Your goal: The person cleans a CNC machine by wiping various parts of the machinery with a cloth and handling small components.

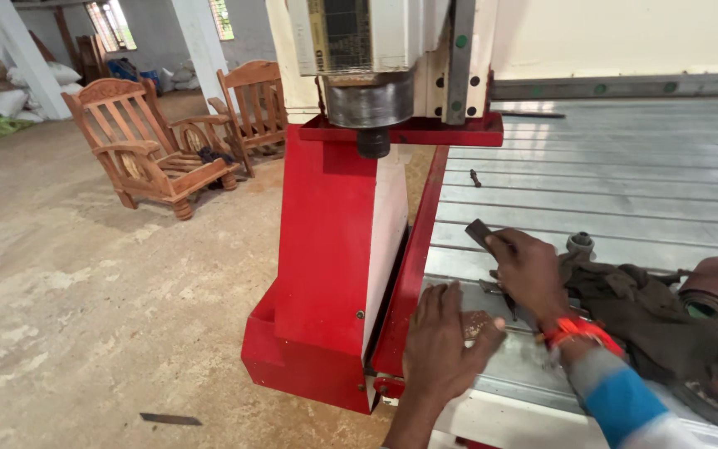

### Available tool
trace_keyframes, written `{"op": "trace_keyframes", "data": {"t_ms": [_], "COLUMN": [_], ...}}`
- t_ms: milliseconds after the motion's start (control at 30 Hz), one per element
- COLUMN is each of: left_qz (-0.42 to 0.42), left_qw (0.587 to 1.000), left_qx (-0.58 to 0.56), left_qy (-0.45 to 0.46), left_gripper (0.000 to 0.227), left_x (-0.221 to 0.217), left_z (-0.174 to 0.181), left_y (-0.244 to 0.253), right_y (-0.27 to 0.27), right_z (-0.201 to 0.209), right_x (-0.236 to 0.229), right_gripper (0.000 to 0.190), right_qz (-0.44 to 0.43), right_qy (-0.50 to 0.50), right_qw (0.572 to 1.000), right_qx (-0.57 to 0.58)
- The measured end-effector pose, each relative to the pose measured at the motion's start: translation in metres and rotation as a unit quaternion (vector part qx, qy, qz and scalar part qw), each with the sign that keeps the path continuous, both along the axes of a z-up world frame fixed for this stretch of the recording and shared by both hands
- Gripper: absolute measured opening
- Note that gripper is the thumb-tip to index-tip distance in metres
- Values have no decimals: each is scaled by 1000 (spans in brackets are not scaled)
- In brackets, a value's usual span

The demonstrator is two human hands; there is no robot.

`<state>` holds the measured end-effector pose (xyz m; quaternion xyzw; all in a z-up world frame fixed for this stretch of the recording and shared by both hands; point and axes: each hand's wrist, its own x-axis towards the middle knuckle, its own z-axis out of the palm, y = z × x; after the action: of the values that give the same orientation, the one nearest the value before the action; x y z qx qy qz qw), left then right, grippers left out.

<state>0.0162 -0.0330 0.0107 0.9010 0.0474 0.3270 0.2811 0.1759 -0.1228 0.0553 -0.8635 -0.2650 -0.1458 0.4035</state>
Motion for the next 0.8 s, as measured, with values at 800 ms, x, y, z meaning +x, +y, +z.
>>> {"op": "trace_keyframes", "data": {"t_ms": [800], "left_qz": [-211], "left_qw": [838], "left_qx": [-494], "left_qy": [-93], "left_gripper": [28], "left_x": [9], "left_z": [-19], "left_y": [25], "right_y": [-38], "right_z": [-39], "right_x": [-53], "right_gripper": [18], "right_qz": [208], "right_qy": [147], "right_qw": [934], "right_qx": [248]}}
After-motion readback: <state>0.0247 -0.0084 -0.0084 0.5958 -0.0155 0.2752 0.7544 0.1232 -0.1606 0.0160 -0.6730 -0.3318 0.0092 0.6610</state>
